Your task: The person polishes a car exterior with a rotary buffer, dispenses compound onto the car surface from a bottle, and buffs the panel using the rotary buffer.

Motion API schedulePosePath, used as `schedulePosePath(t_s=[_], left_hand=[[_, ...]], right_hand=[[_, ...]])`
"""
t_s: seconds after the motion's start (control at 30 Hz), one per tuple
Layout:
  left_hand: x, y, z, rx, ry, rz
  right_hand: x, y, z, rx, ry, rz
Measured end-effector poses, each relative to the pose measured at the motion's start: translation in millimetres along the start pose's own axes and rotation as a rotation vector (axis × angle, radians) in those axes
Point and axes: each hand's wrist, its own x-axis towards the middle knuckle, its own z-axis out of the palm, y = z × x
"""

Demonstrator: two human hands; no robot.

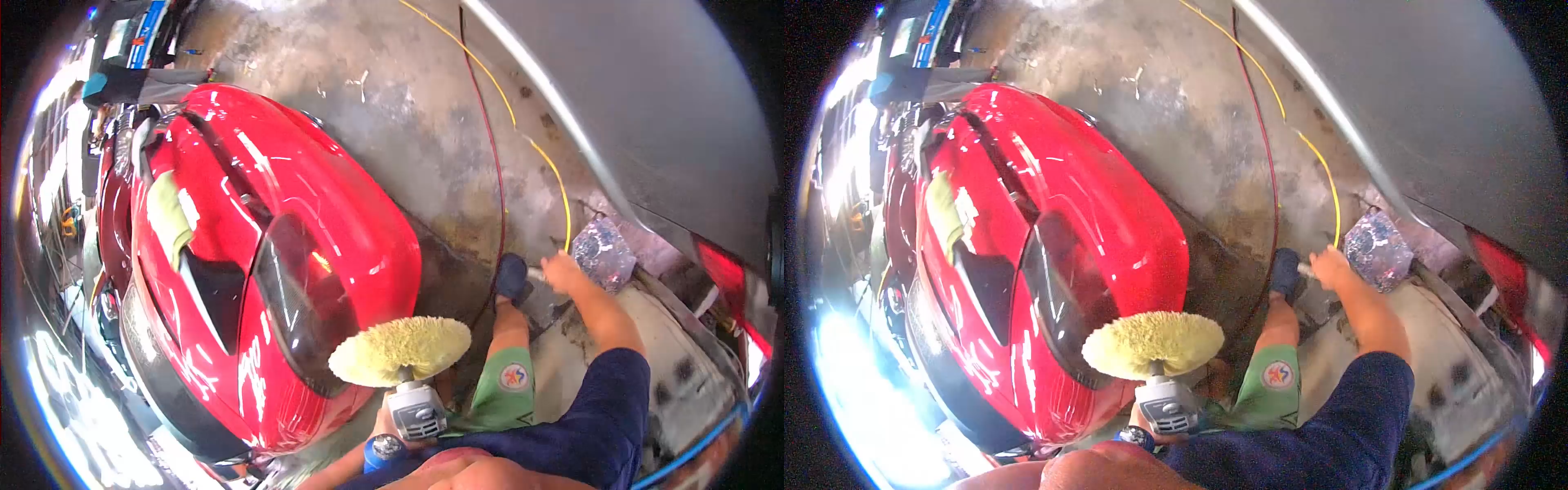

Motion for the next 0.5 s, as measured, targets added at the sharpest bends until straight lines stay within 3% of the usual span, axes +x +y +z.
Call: schedulePosePath(t_s=[0.13,0.17,0.3,0.5], left_hand=[[-59,-10,-4,-0.124,0.042,0.155],[-68,-36,-19,0.24,0.019,0.387],[-142,-49,-33,0.181,0.067,0.509],[-228,-119,-73,0.218,0.022,0.868]], right_hand=[[-119,-51,-15,0.125,0.014,-0.038],[-146,-71,-16,0.114,0.058,-0.036],[-223,-162,-11,0.158,0.155,0.007],[-330,-300,25,0.378,0.283,0.124]])
